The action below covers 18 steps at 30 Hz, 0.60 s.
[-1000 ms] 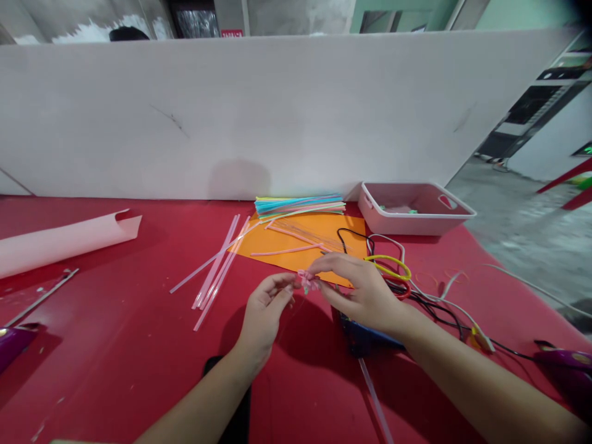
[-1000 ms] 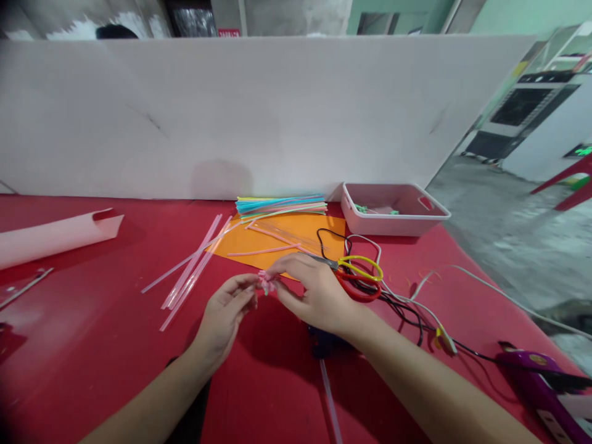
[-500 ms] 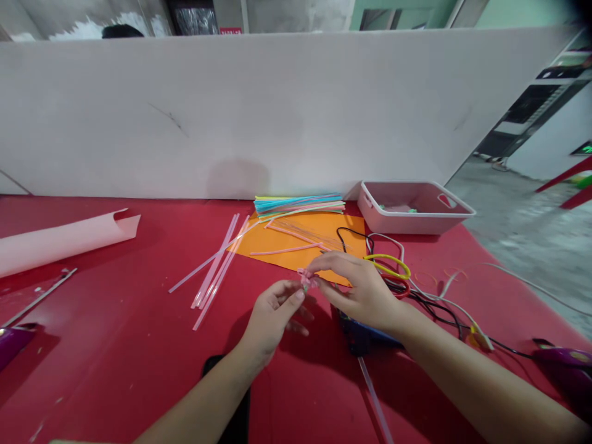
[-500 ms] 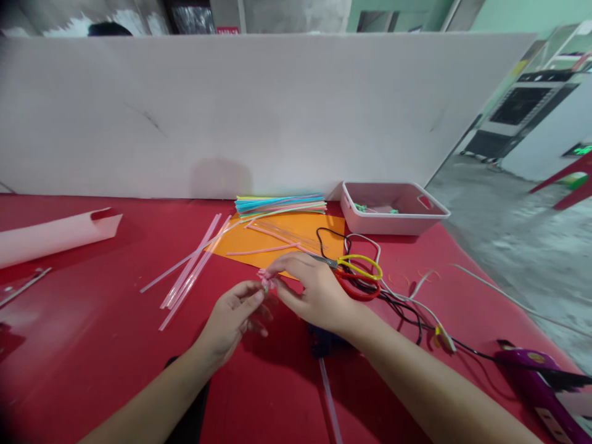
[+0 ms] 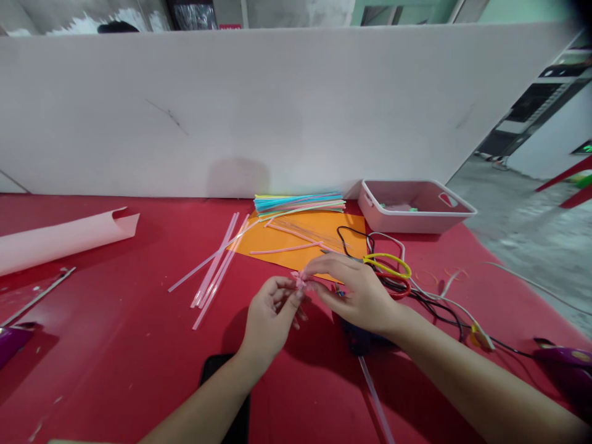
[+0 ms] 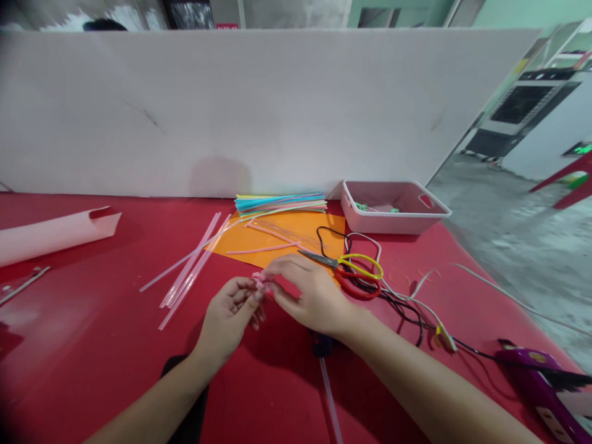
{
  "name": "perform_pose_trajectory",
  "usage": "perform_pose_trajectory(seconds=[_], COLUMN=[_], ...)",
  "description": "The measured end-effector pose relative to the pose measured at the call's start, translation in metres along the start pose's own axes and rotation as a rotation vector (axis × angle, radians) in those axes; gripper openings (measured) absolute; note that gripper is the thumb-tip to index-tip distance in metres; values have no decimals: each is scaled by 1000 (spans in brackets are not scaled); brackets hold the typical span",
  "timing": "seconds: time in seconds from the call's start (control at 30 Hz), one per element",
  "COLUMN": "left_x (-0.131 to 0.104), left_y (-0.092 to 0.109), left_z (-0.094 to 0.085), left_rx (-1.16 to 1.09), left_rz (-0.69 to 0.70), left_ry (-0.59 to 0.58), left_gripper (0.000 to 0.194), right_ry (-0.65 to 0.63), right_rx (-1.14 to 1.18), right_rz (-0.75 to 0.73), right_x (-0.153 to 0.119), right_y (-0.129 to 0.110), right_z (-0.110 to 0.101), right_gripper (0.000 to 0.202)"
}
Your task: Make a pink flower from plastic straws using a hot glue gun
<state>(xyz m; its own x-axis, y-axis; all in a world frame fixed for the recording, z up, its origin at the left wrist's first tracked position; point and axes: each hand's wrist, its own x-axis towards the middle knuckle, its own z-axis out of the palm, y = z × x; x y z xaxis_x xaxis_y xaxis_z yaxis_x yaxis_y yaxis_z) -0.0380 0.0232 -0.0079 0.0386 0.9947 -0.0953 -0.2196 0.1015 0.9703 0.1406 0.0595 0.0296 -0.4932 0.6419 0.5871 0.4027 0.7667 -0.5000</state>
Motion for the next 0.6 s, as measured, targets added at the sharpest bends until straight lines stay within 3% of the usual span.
perform_pose_trajectory(seconds=[0.6], left_x=[5], left_y=[-1], left_z=[-2], left_rx=[-86], left_rz=[-89], left_ry=[-36], left_gripper=[39], right_ry=[96], right_rx=[-131], right_rz=[-43], right_x=[-3], right_y=[-2], right_z=[5], right_gripper=[13])
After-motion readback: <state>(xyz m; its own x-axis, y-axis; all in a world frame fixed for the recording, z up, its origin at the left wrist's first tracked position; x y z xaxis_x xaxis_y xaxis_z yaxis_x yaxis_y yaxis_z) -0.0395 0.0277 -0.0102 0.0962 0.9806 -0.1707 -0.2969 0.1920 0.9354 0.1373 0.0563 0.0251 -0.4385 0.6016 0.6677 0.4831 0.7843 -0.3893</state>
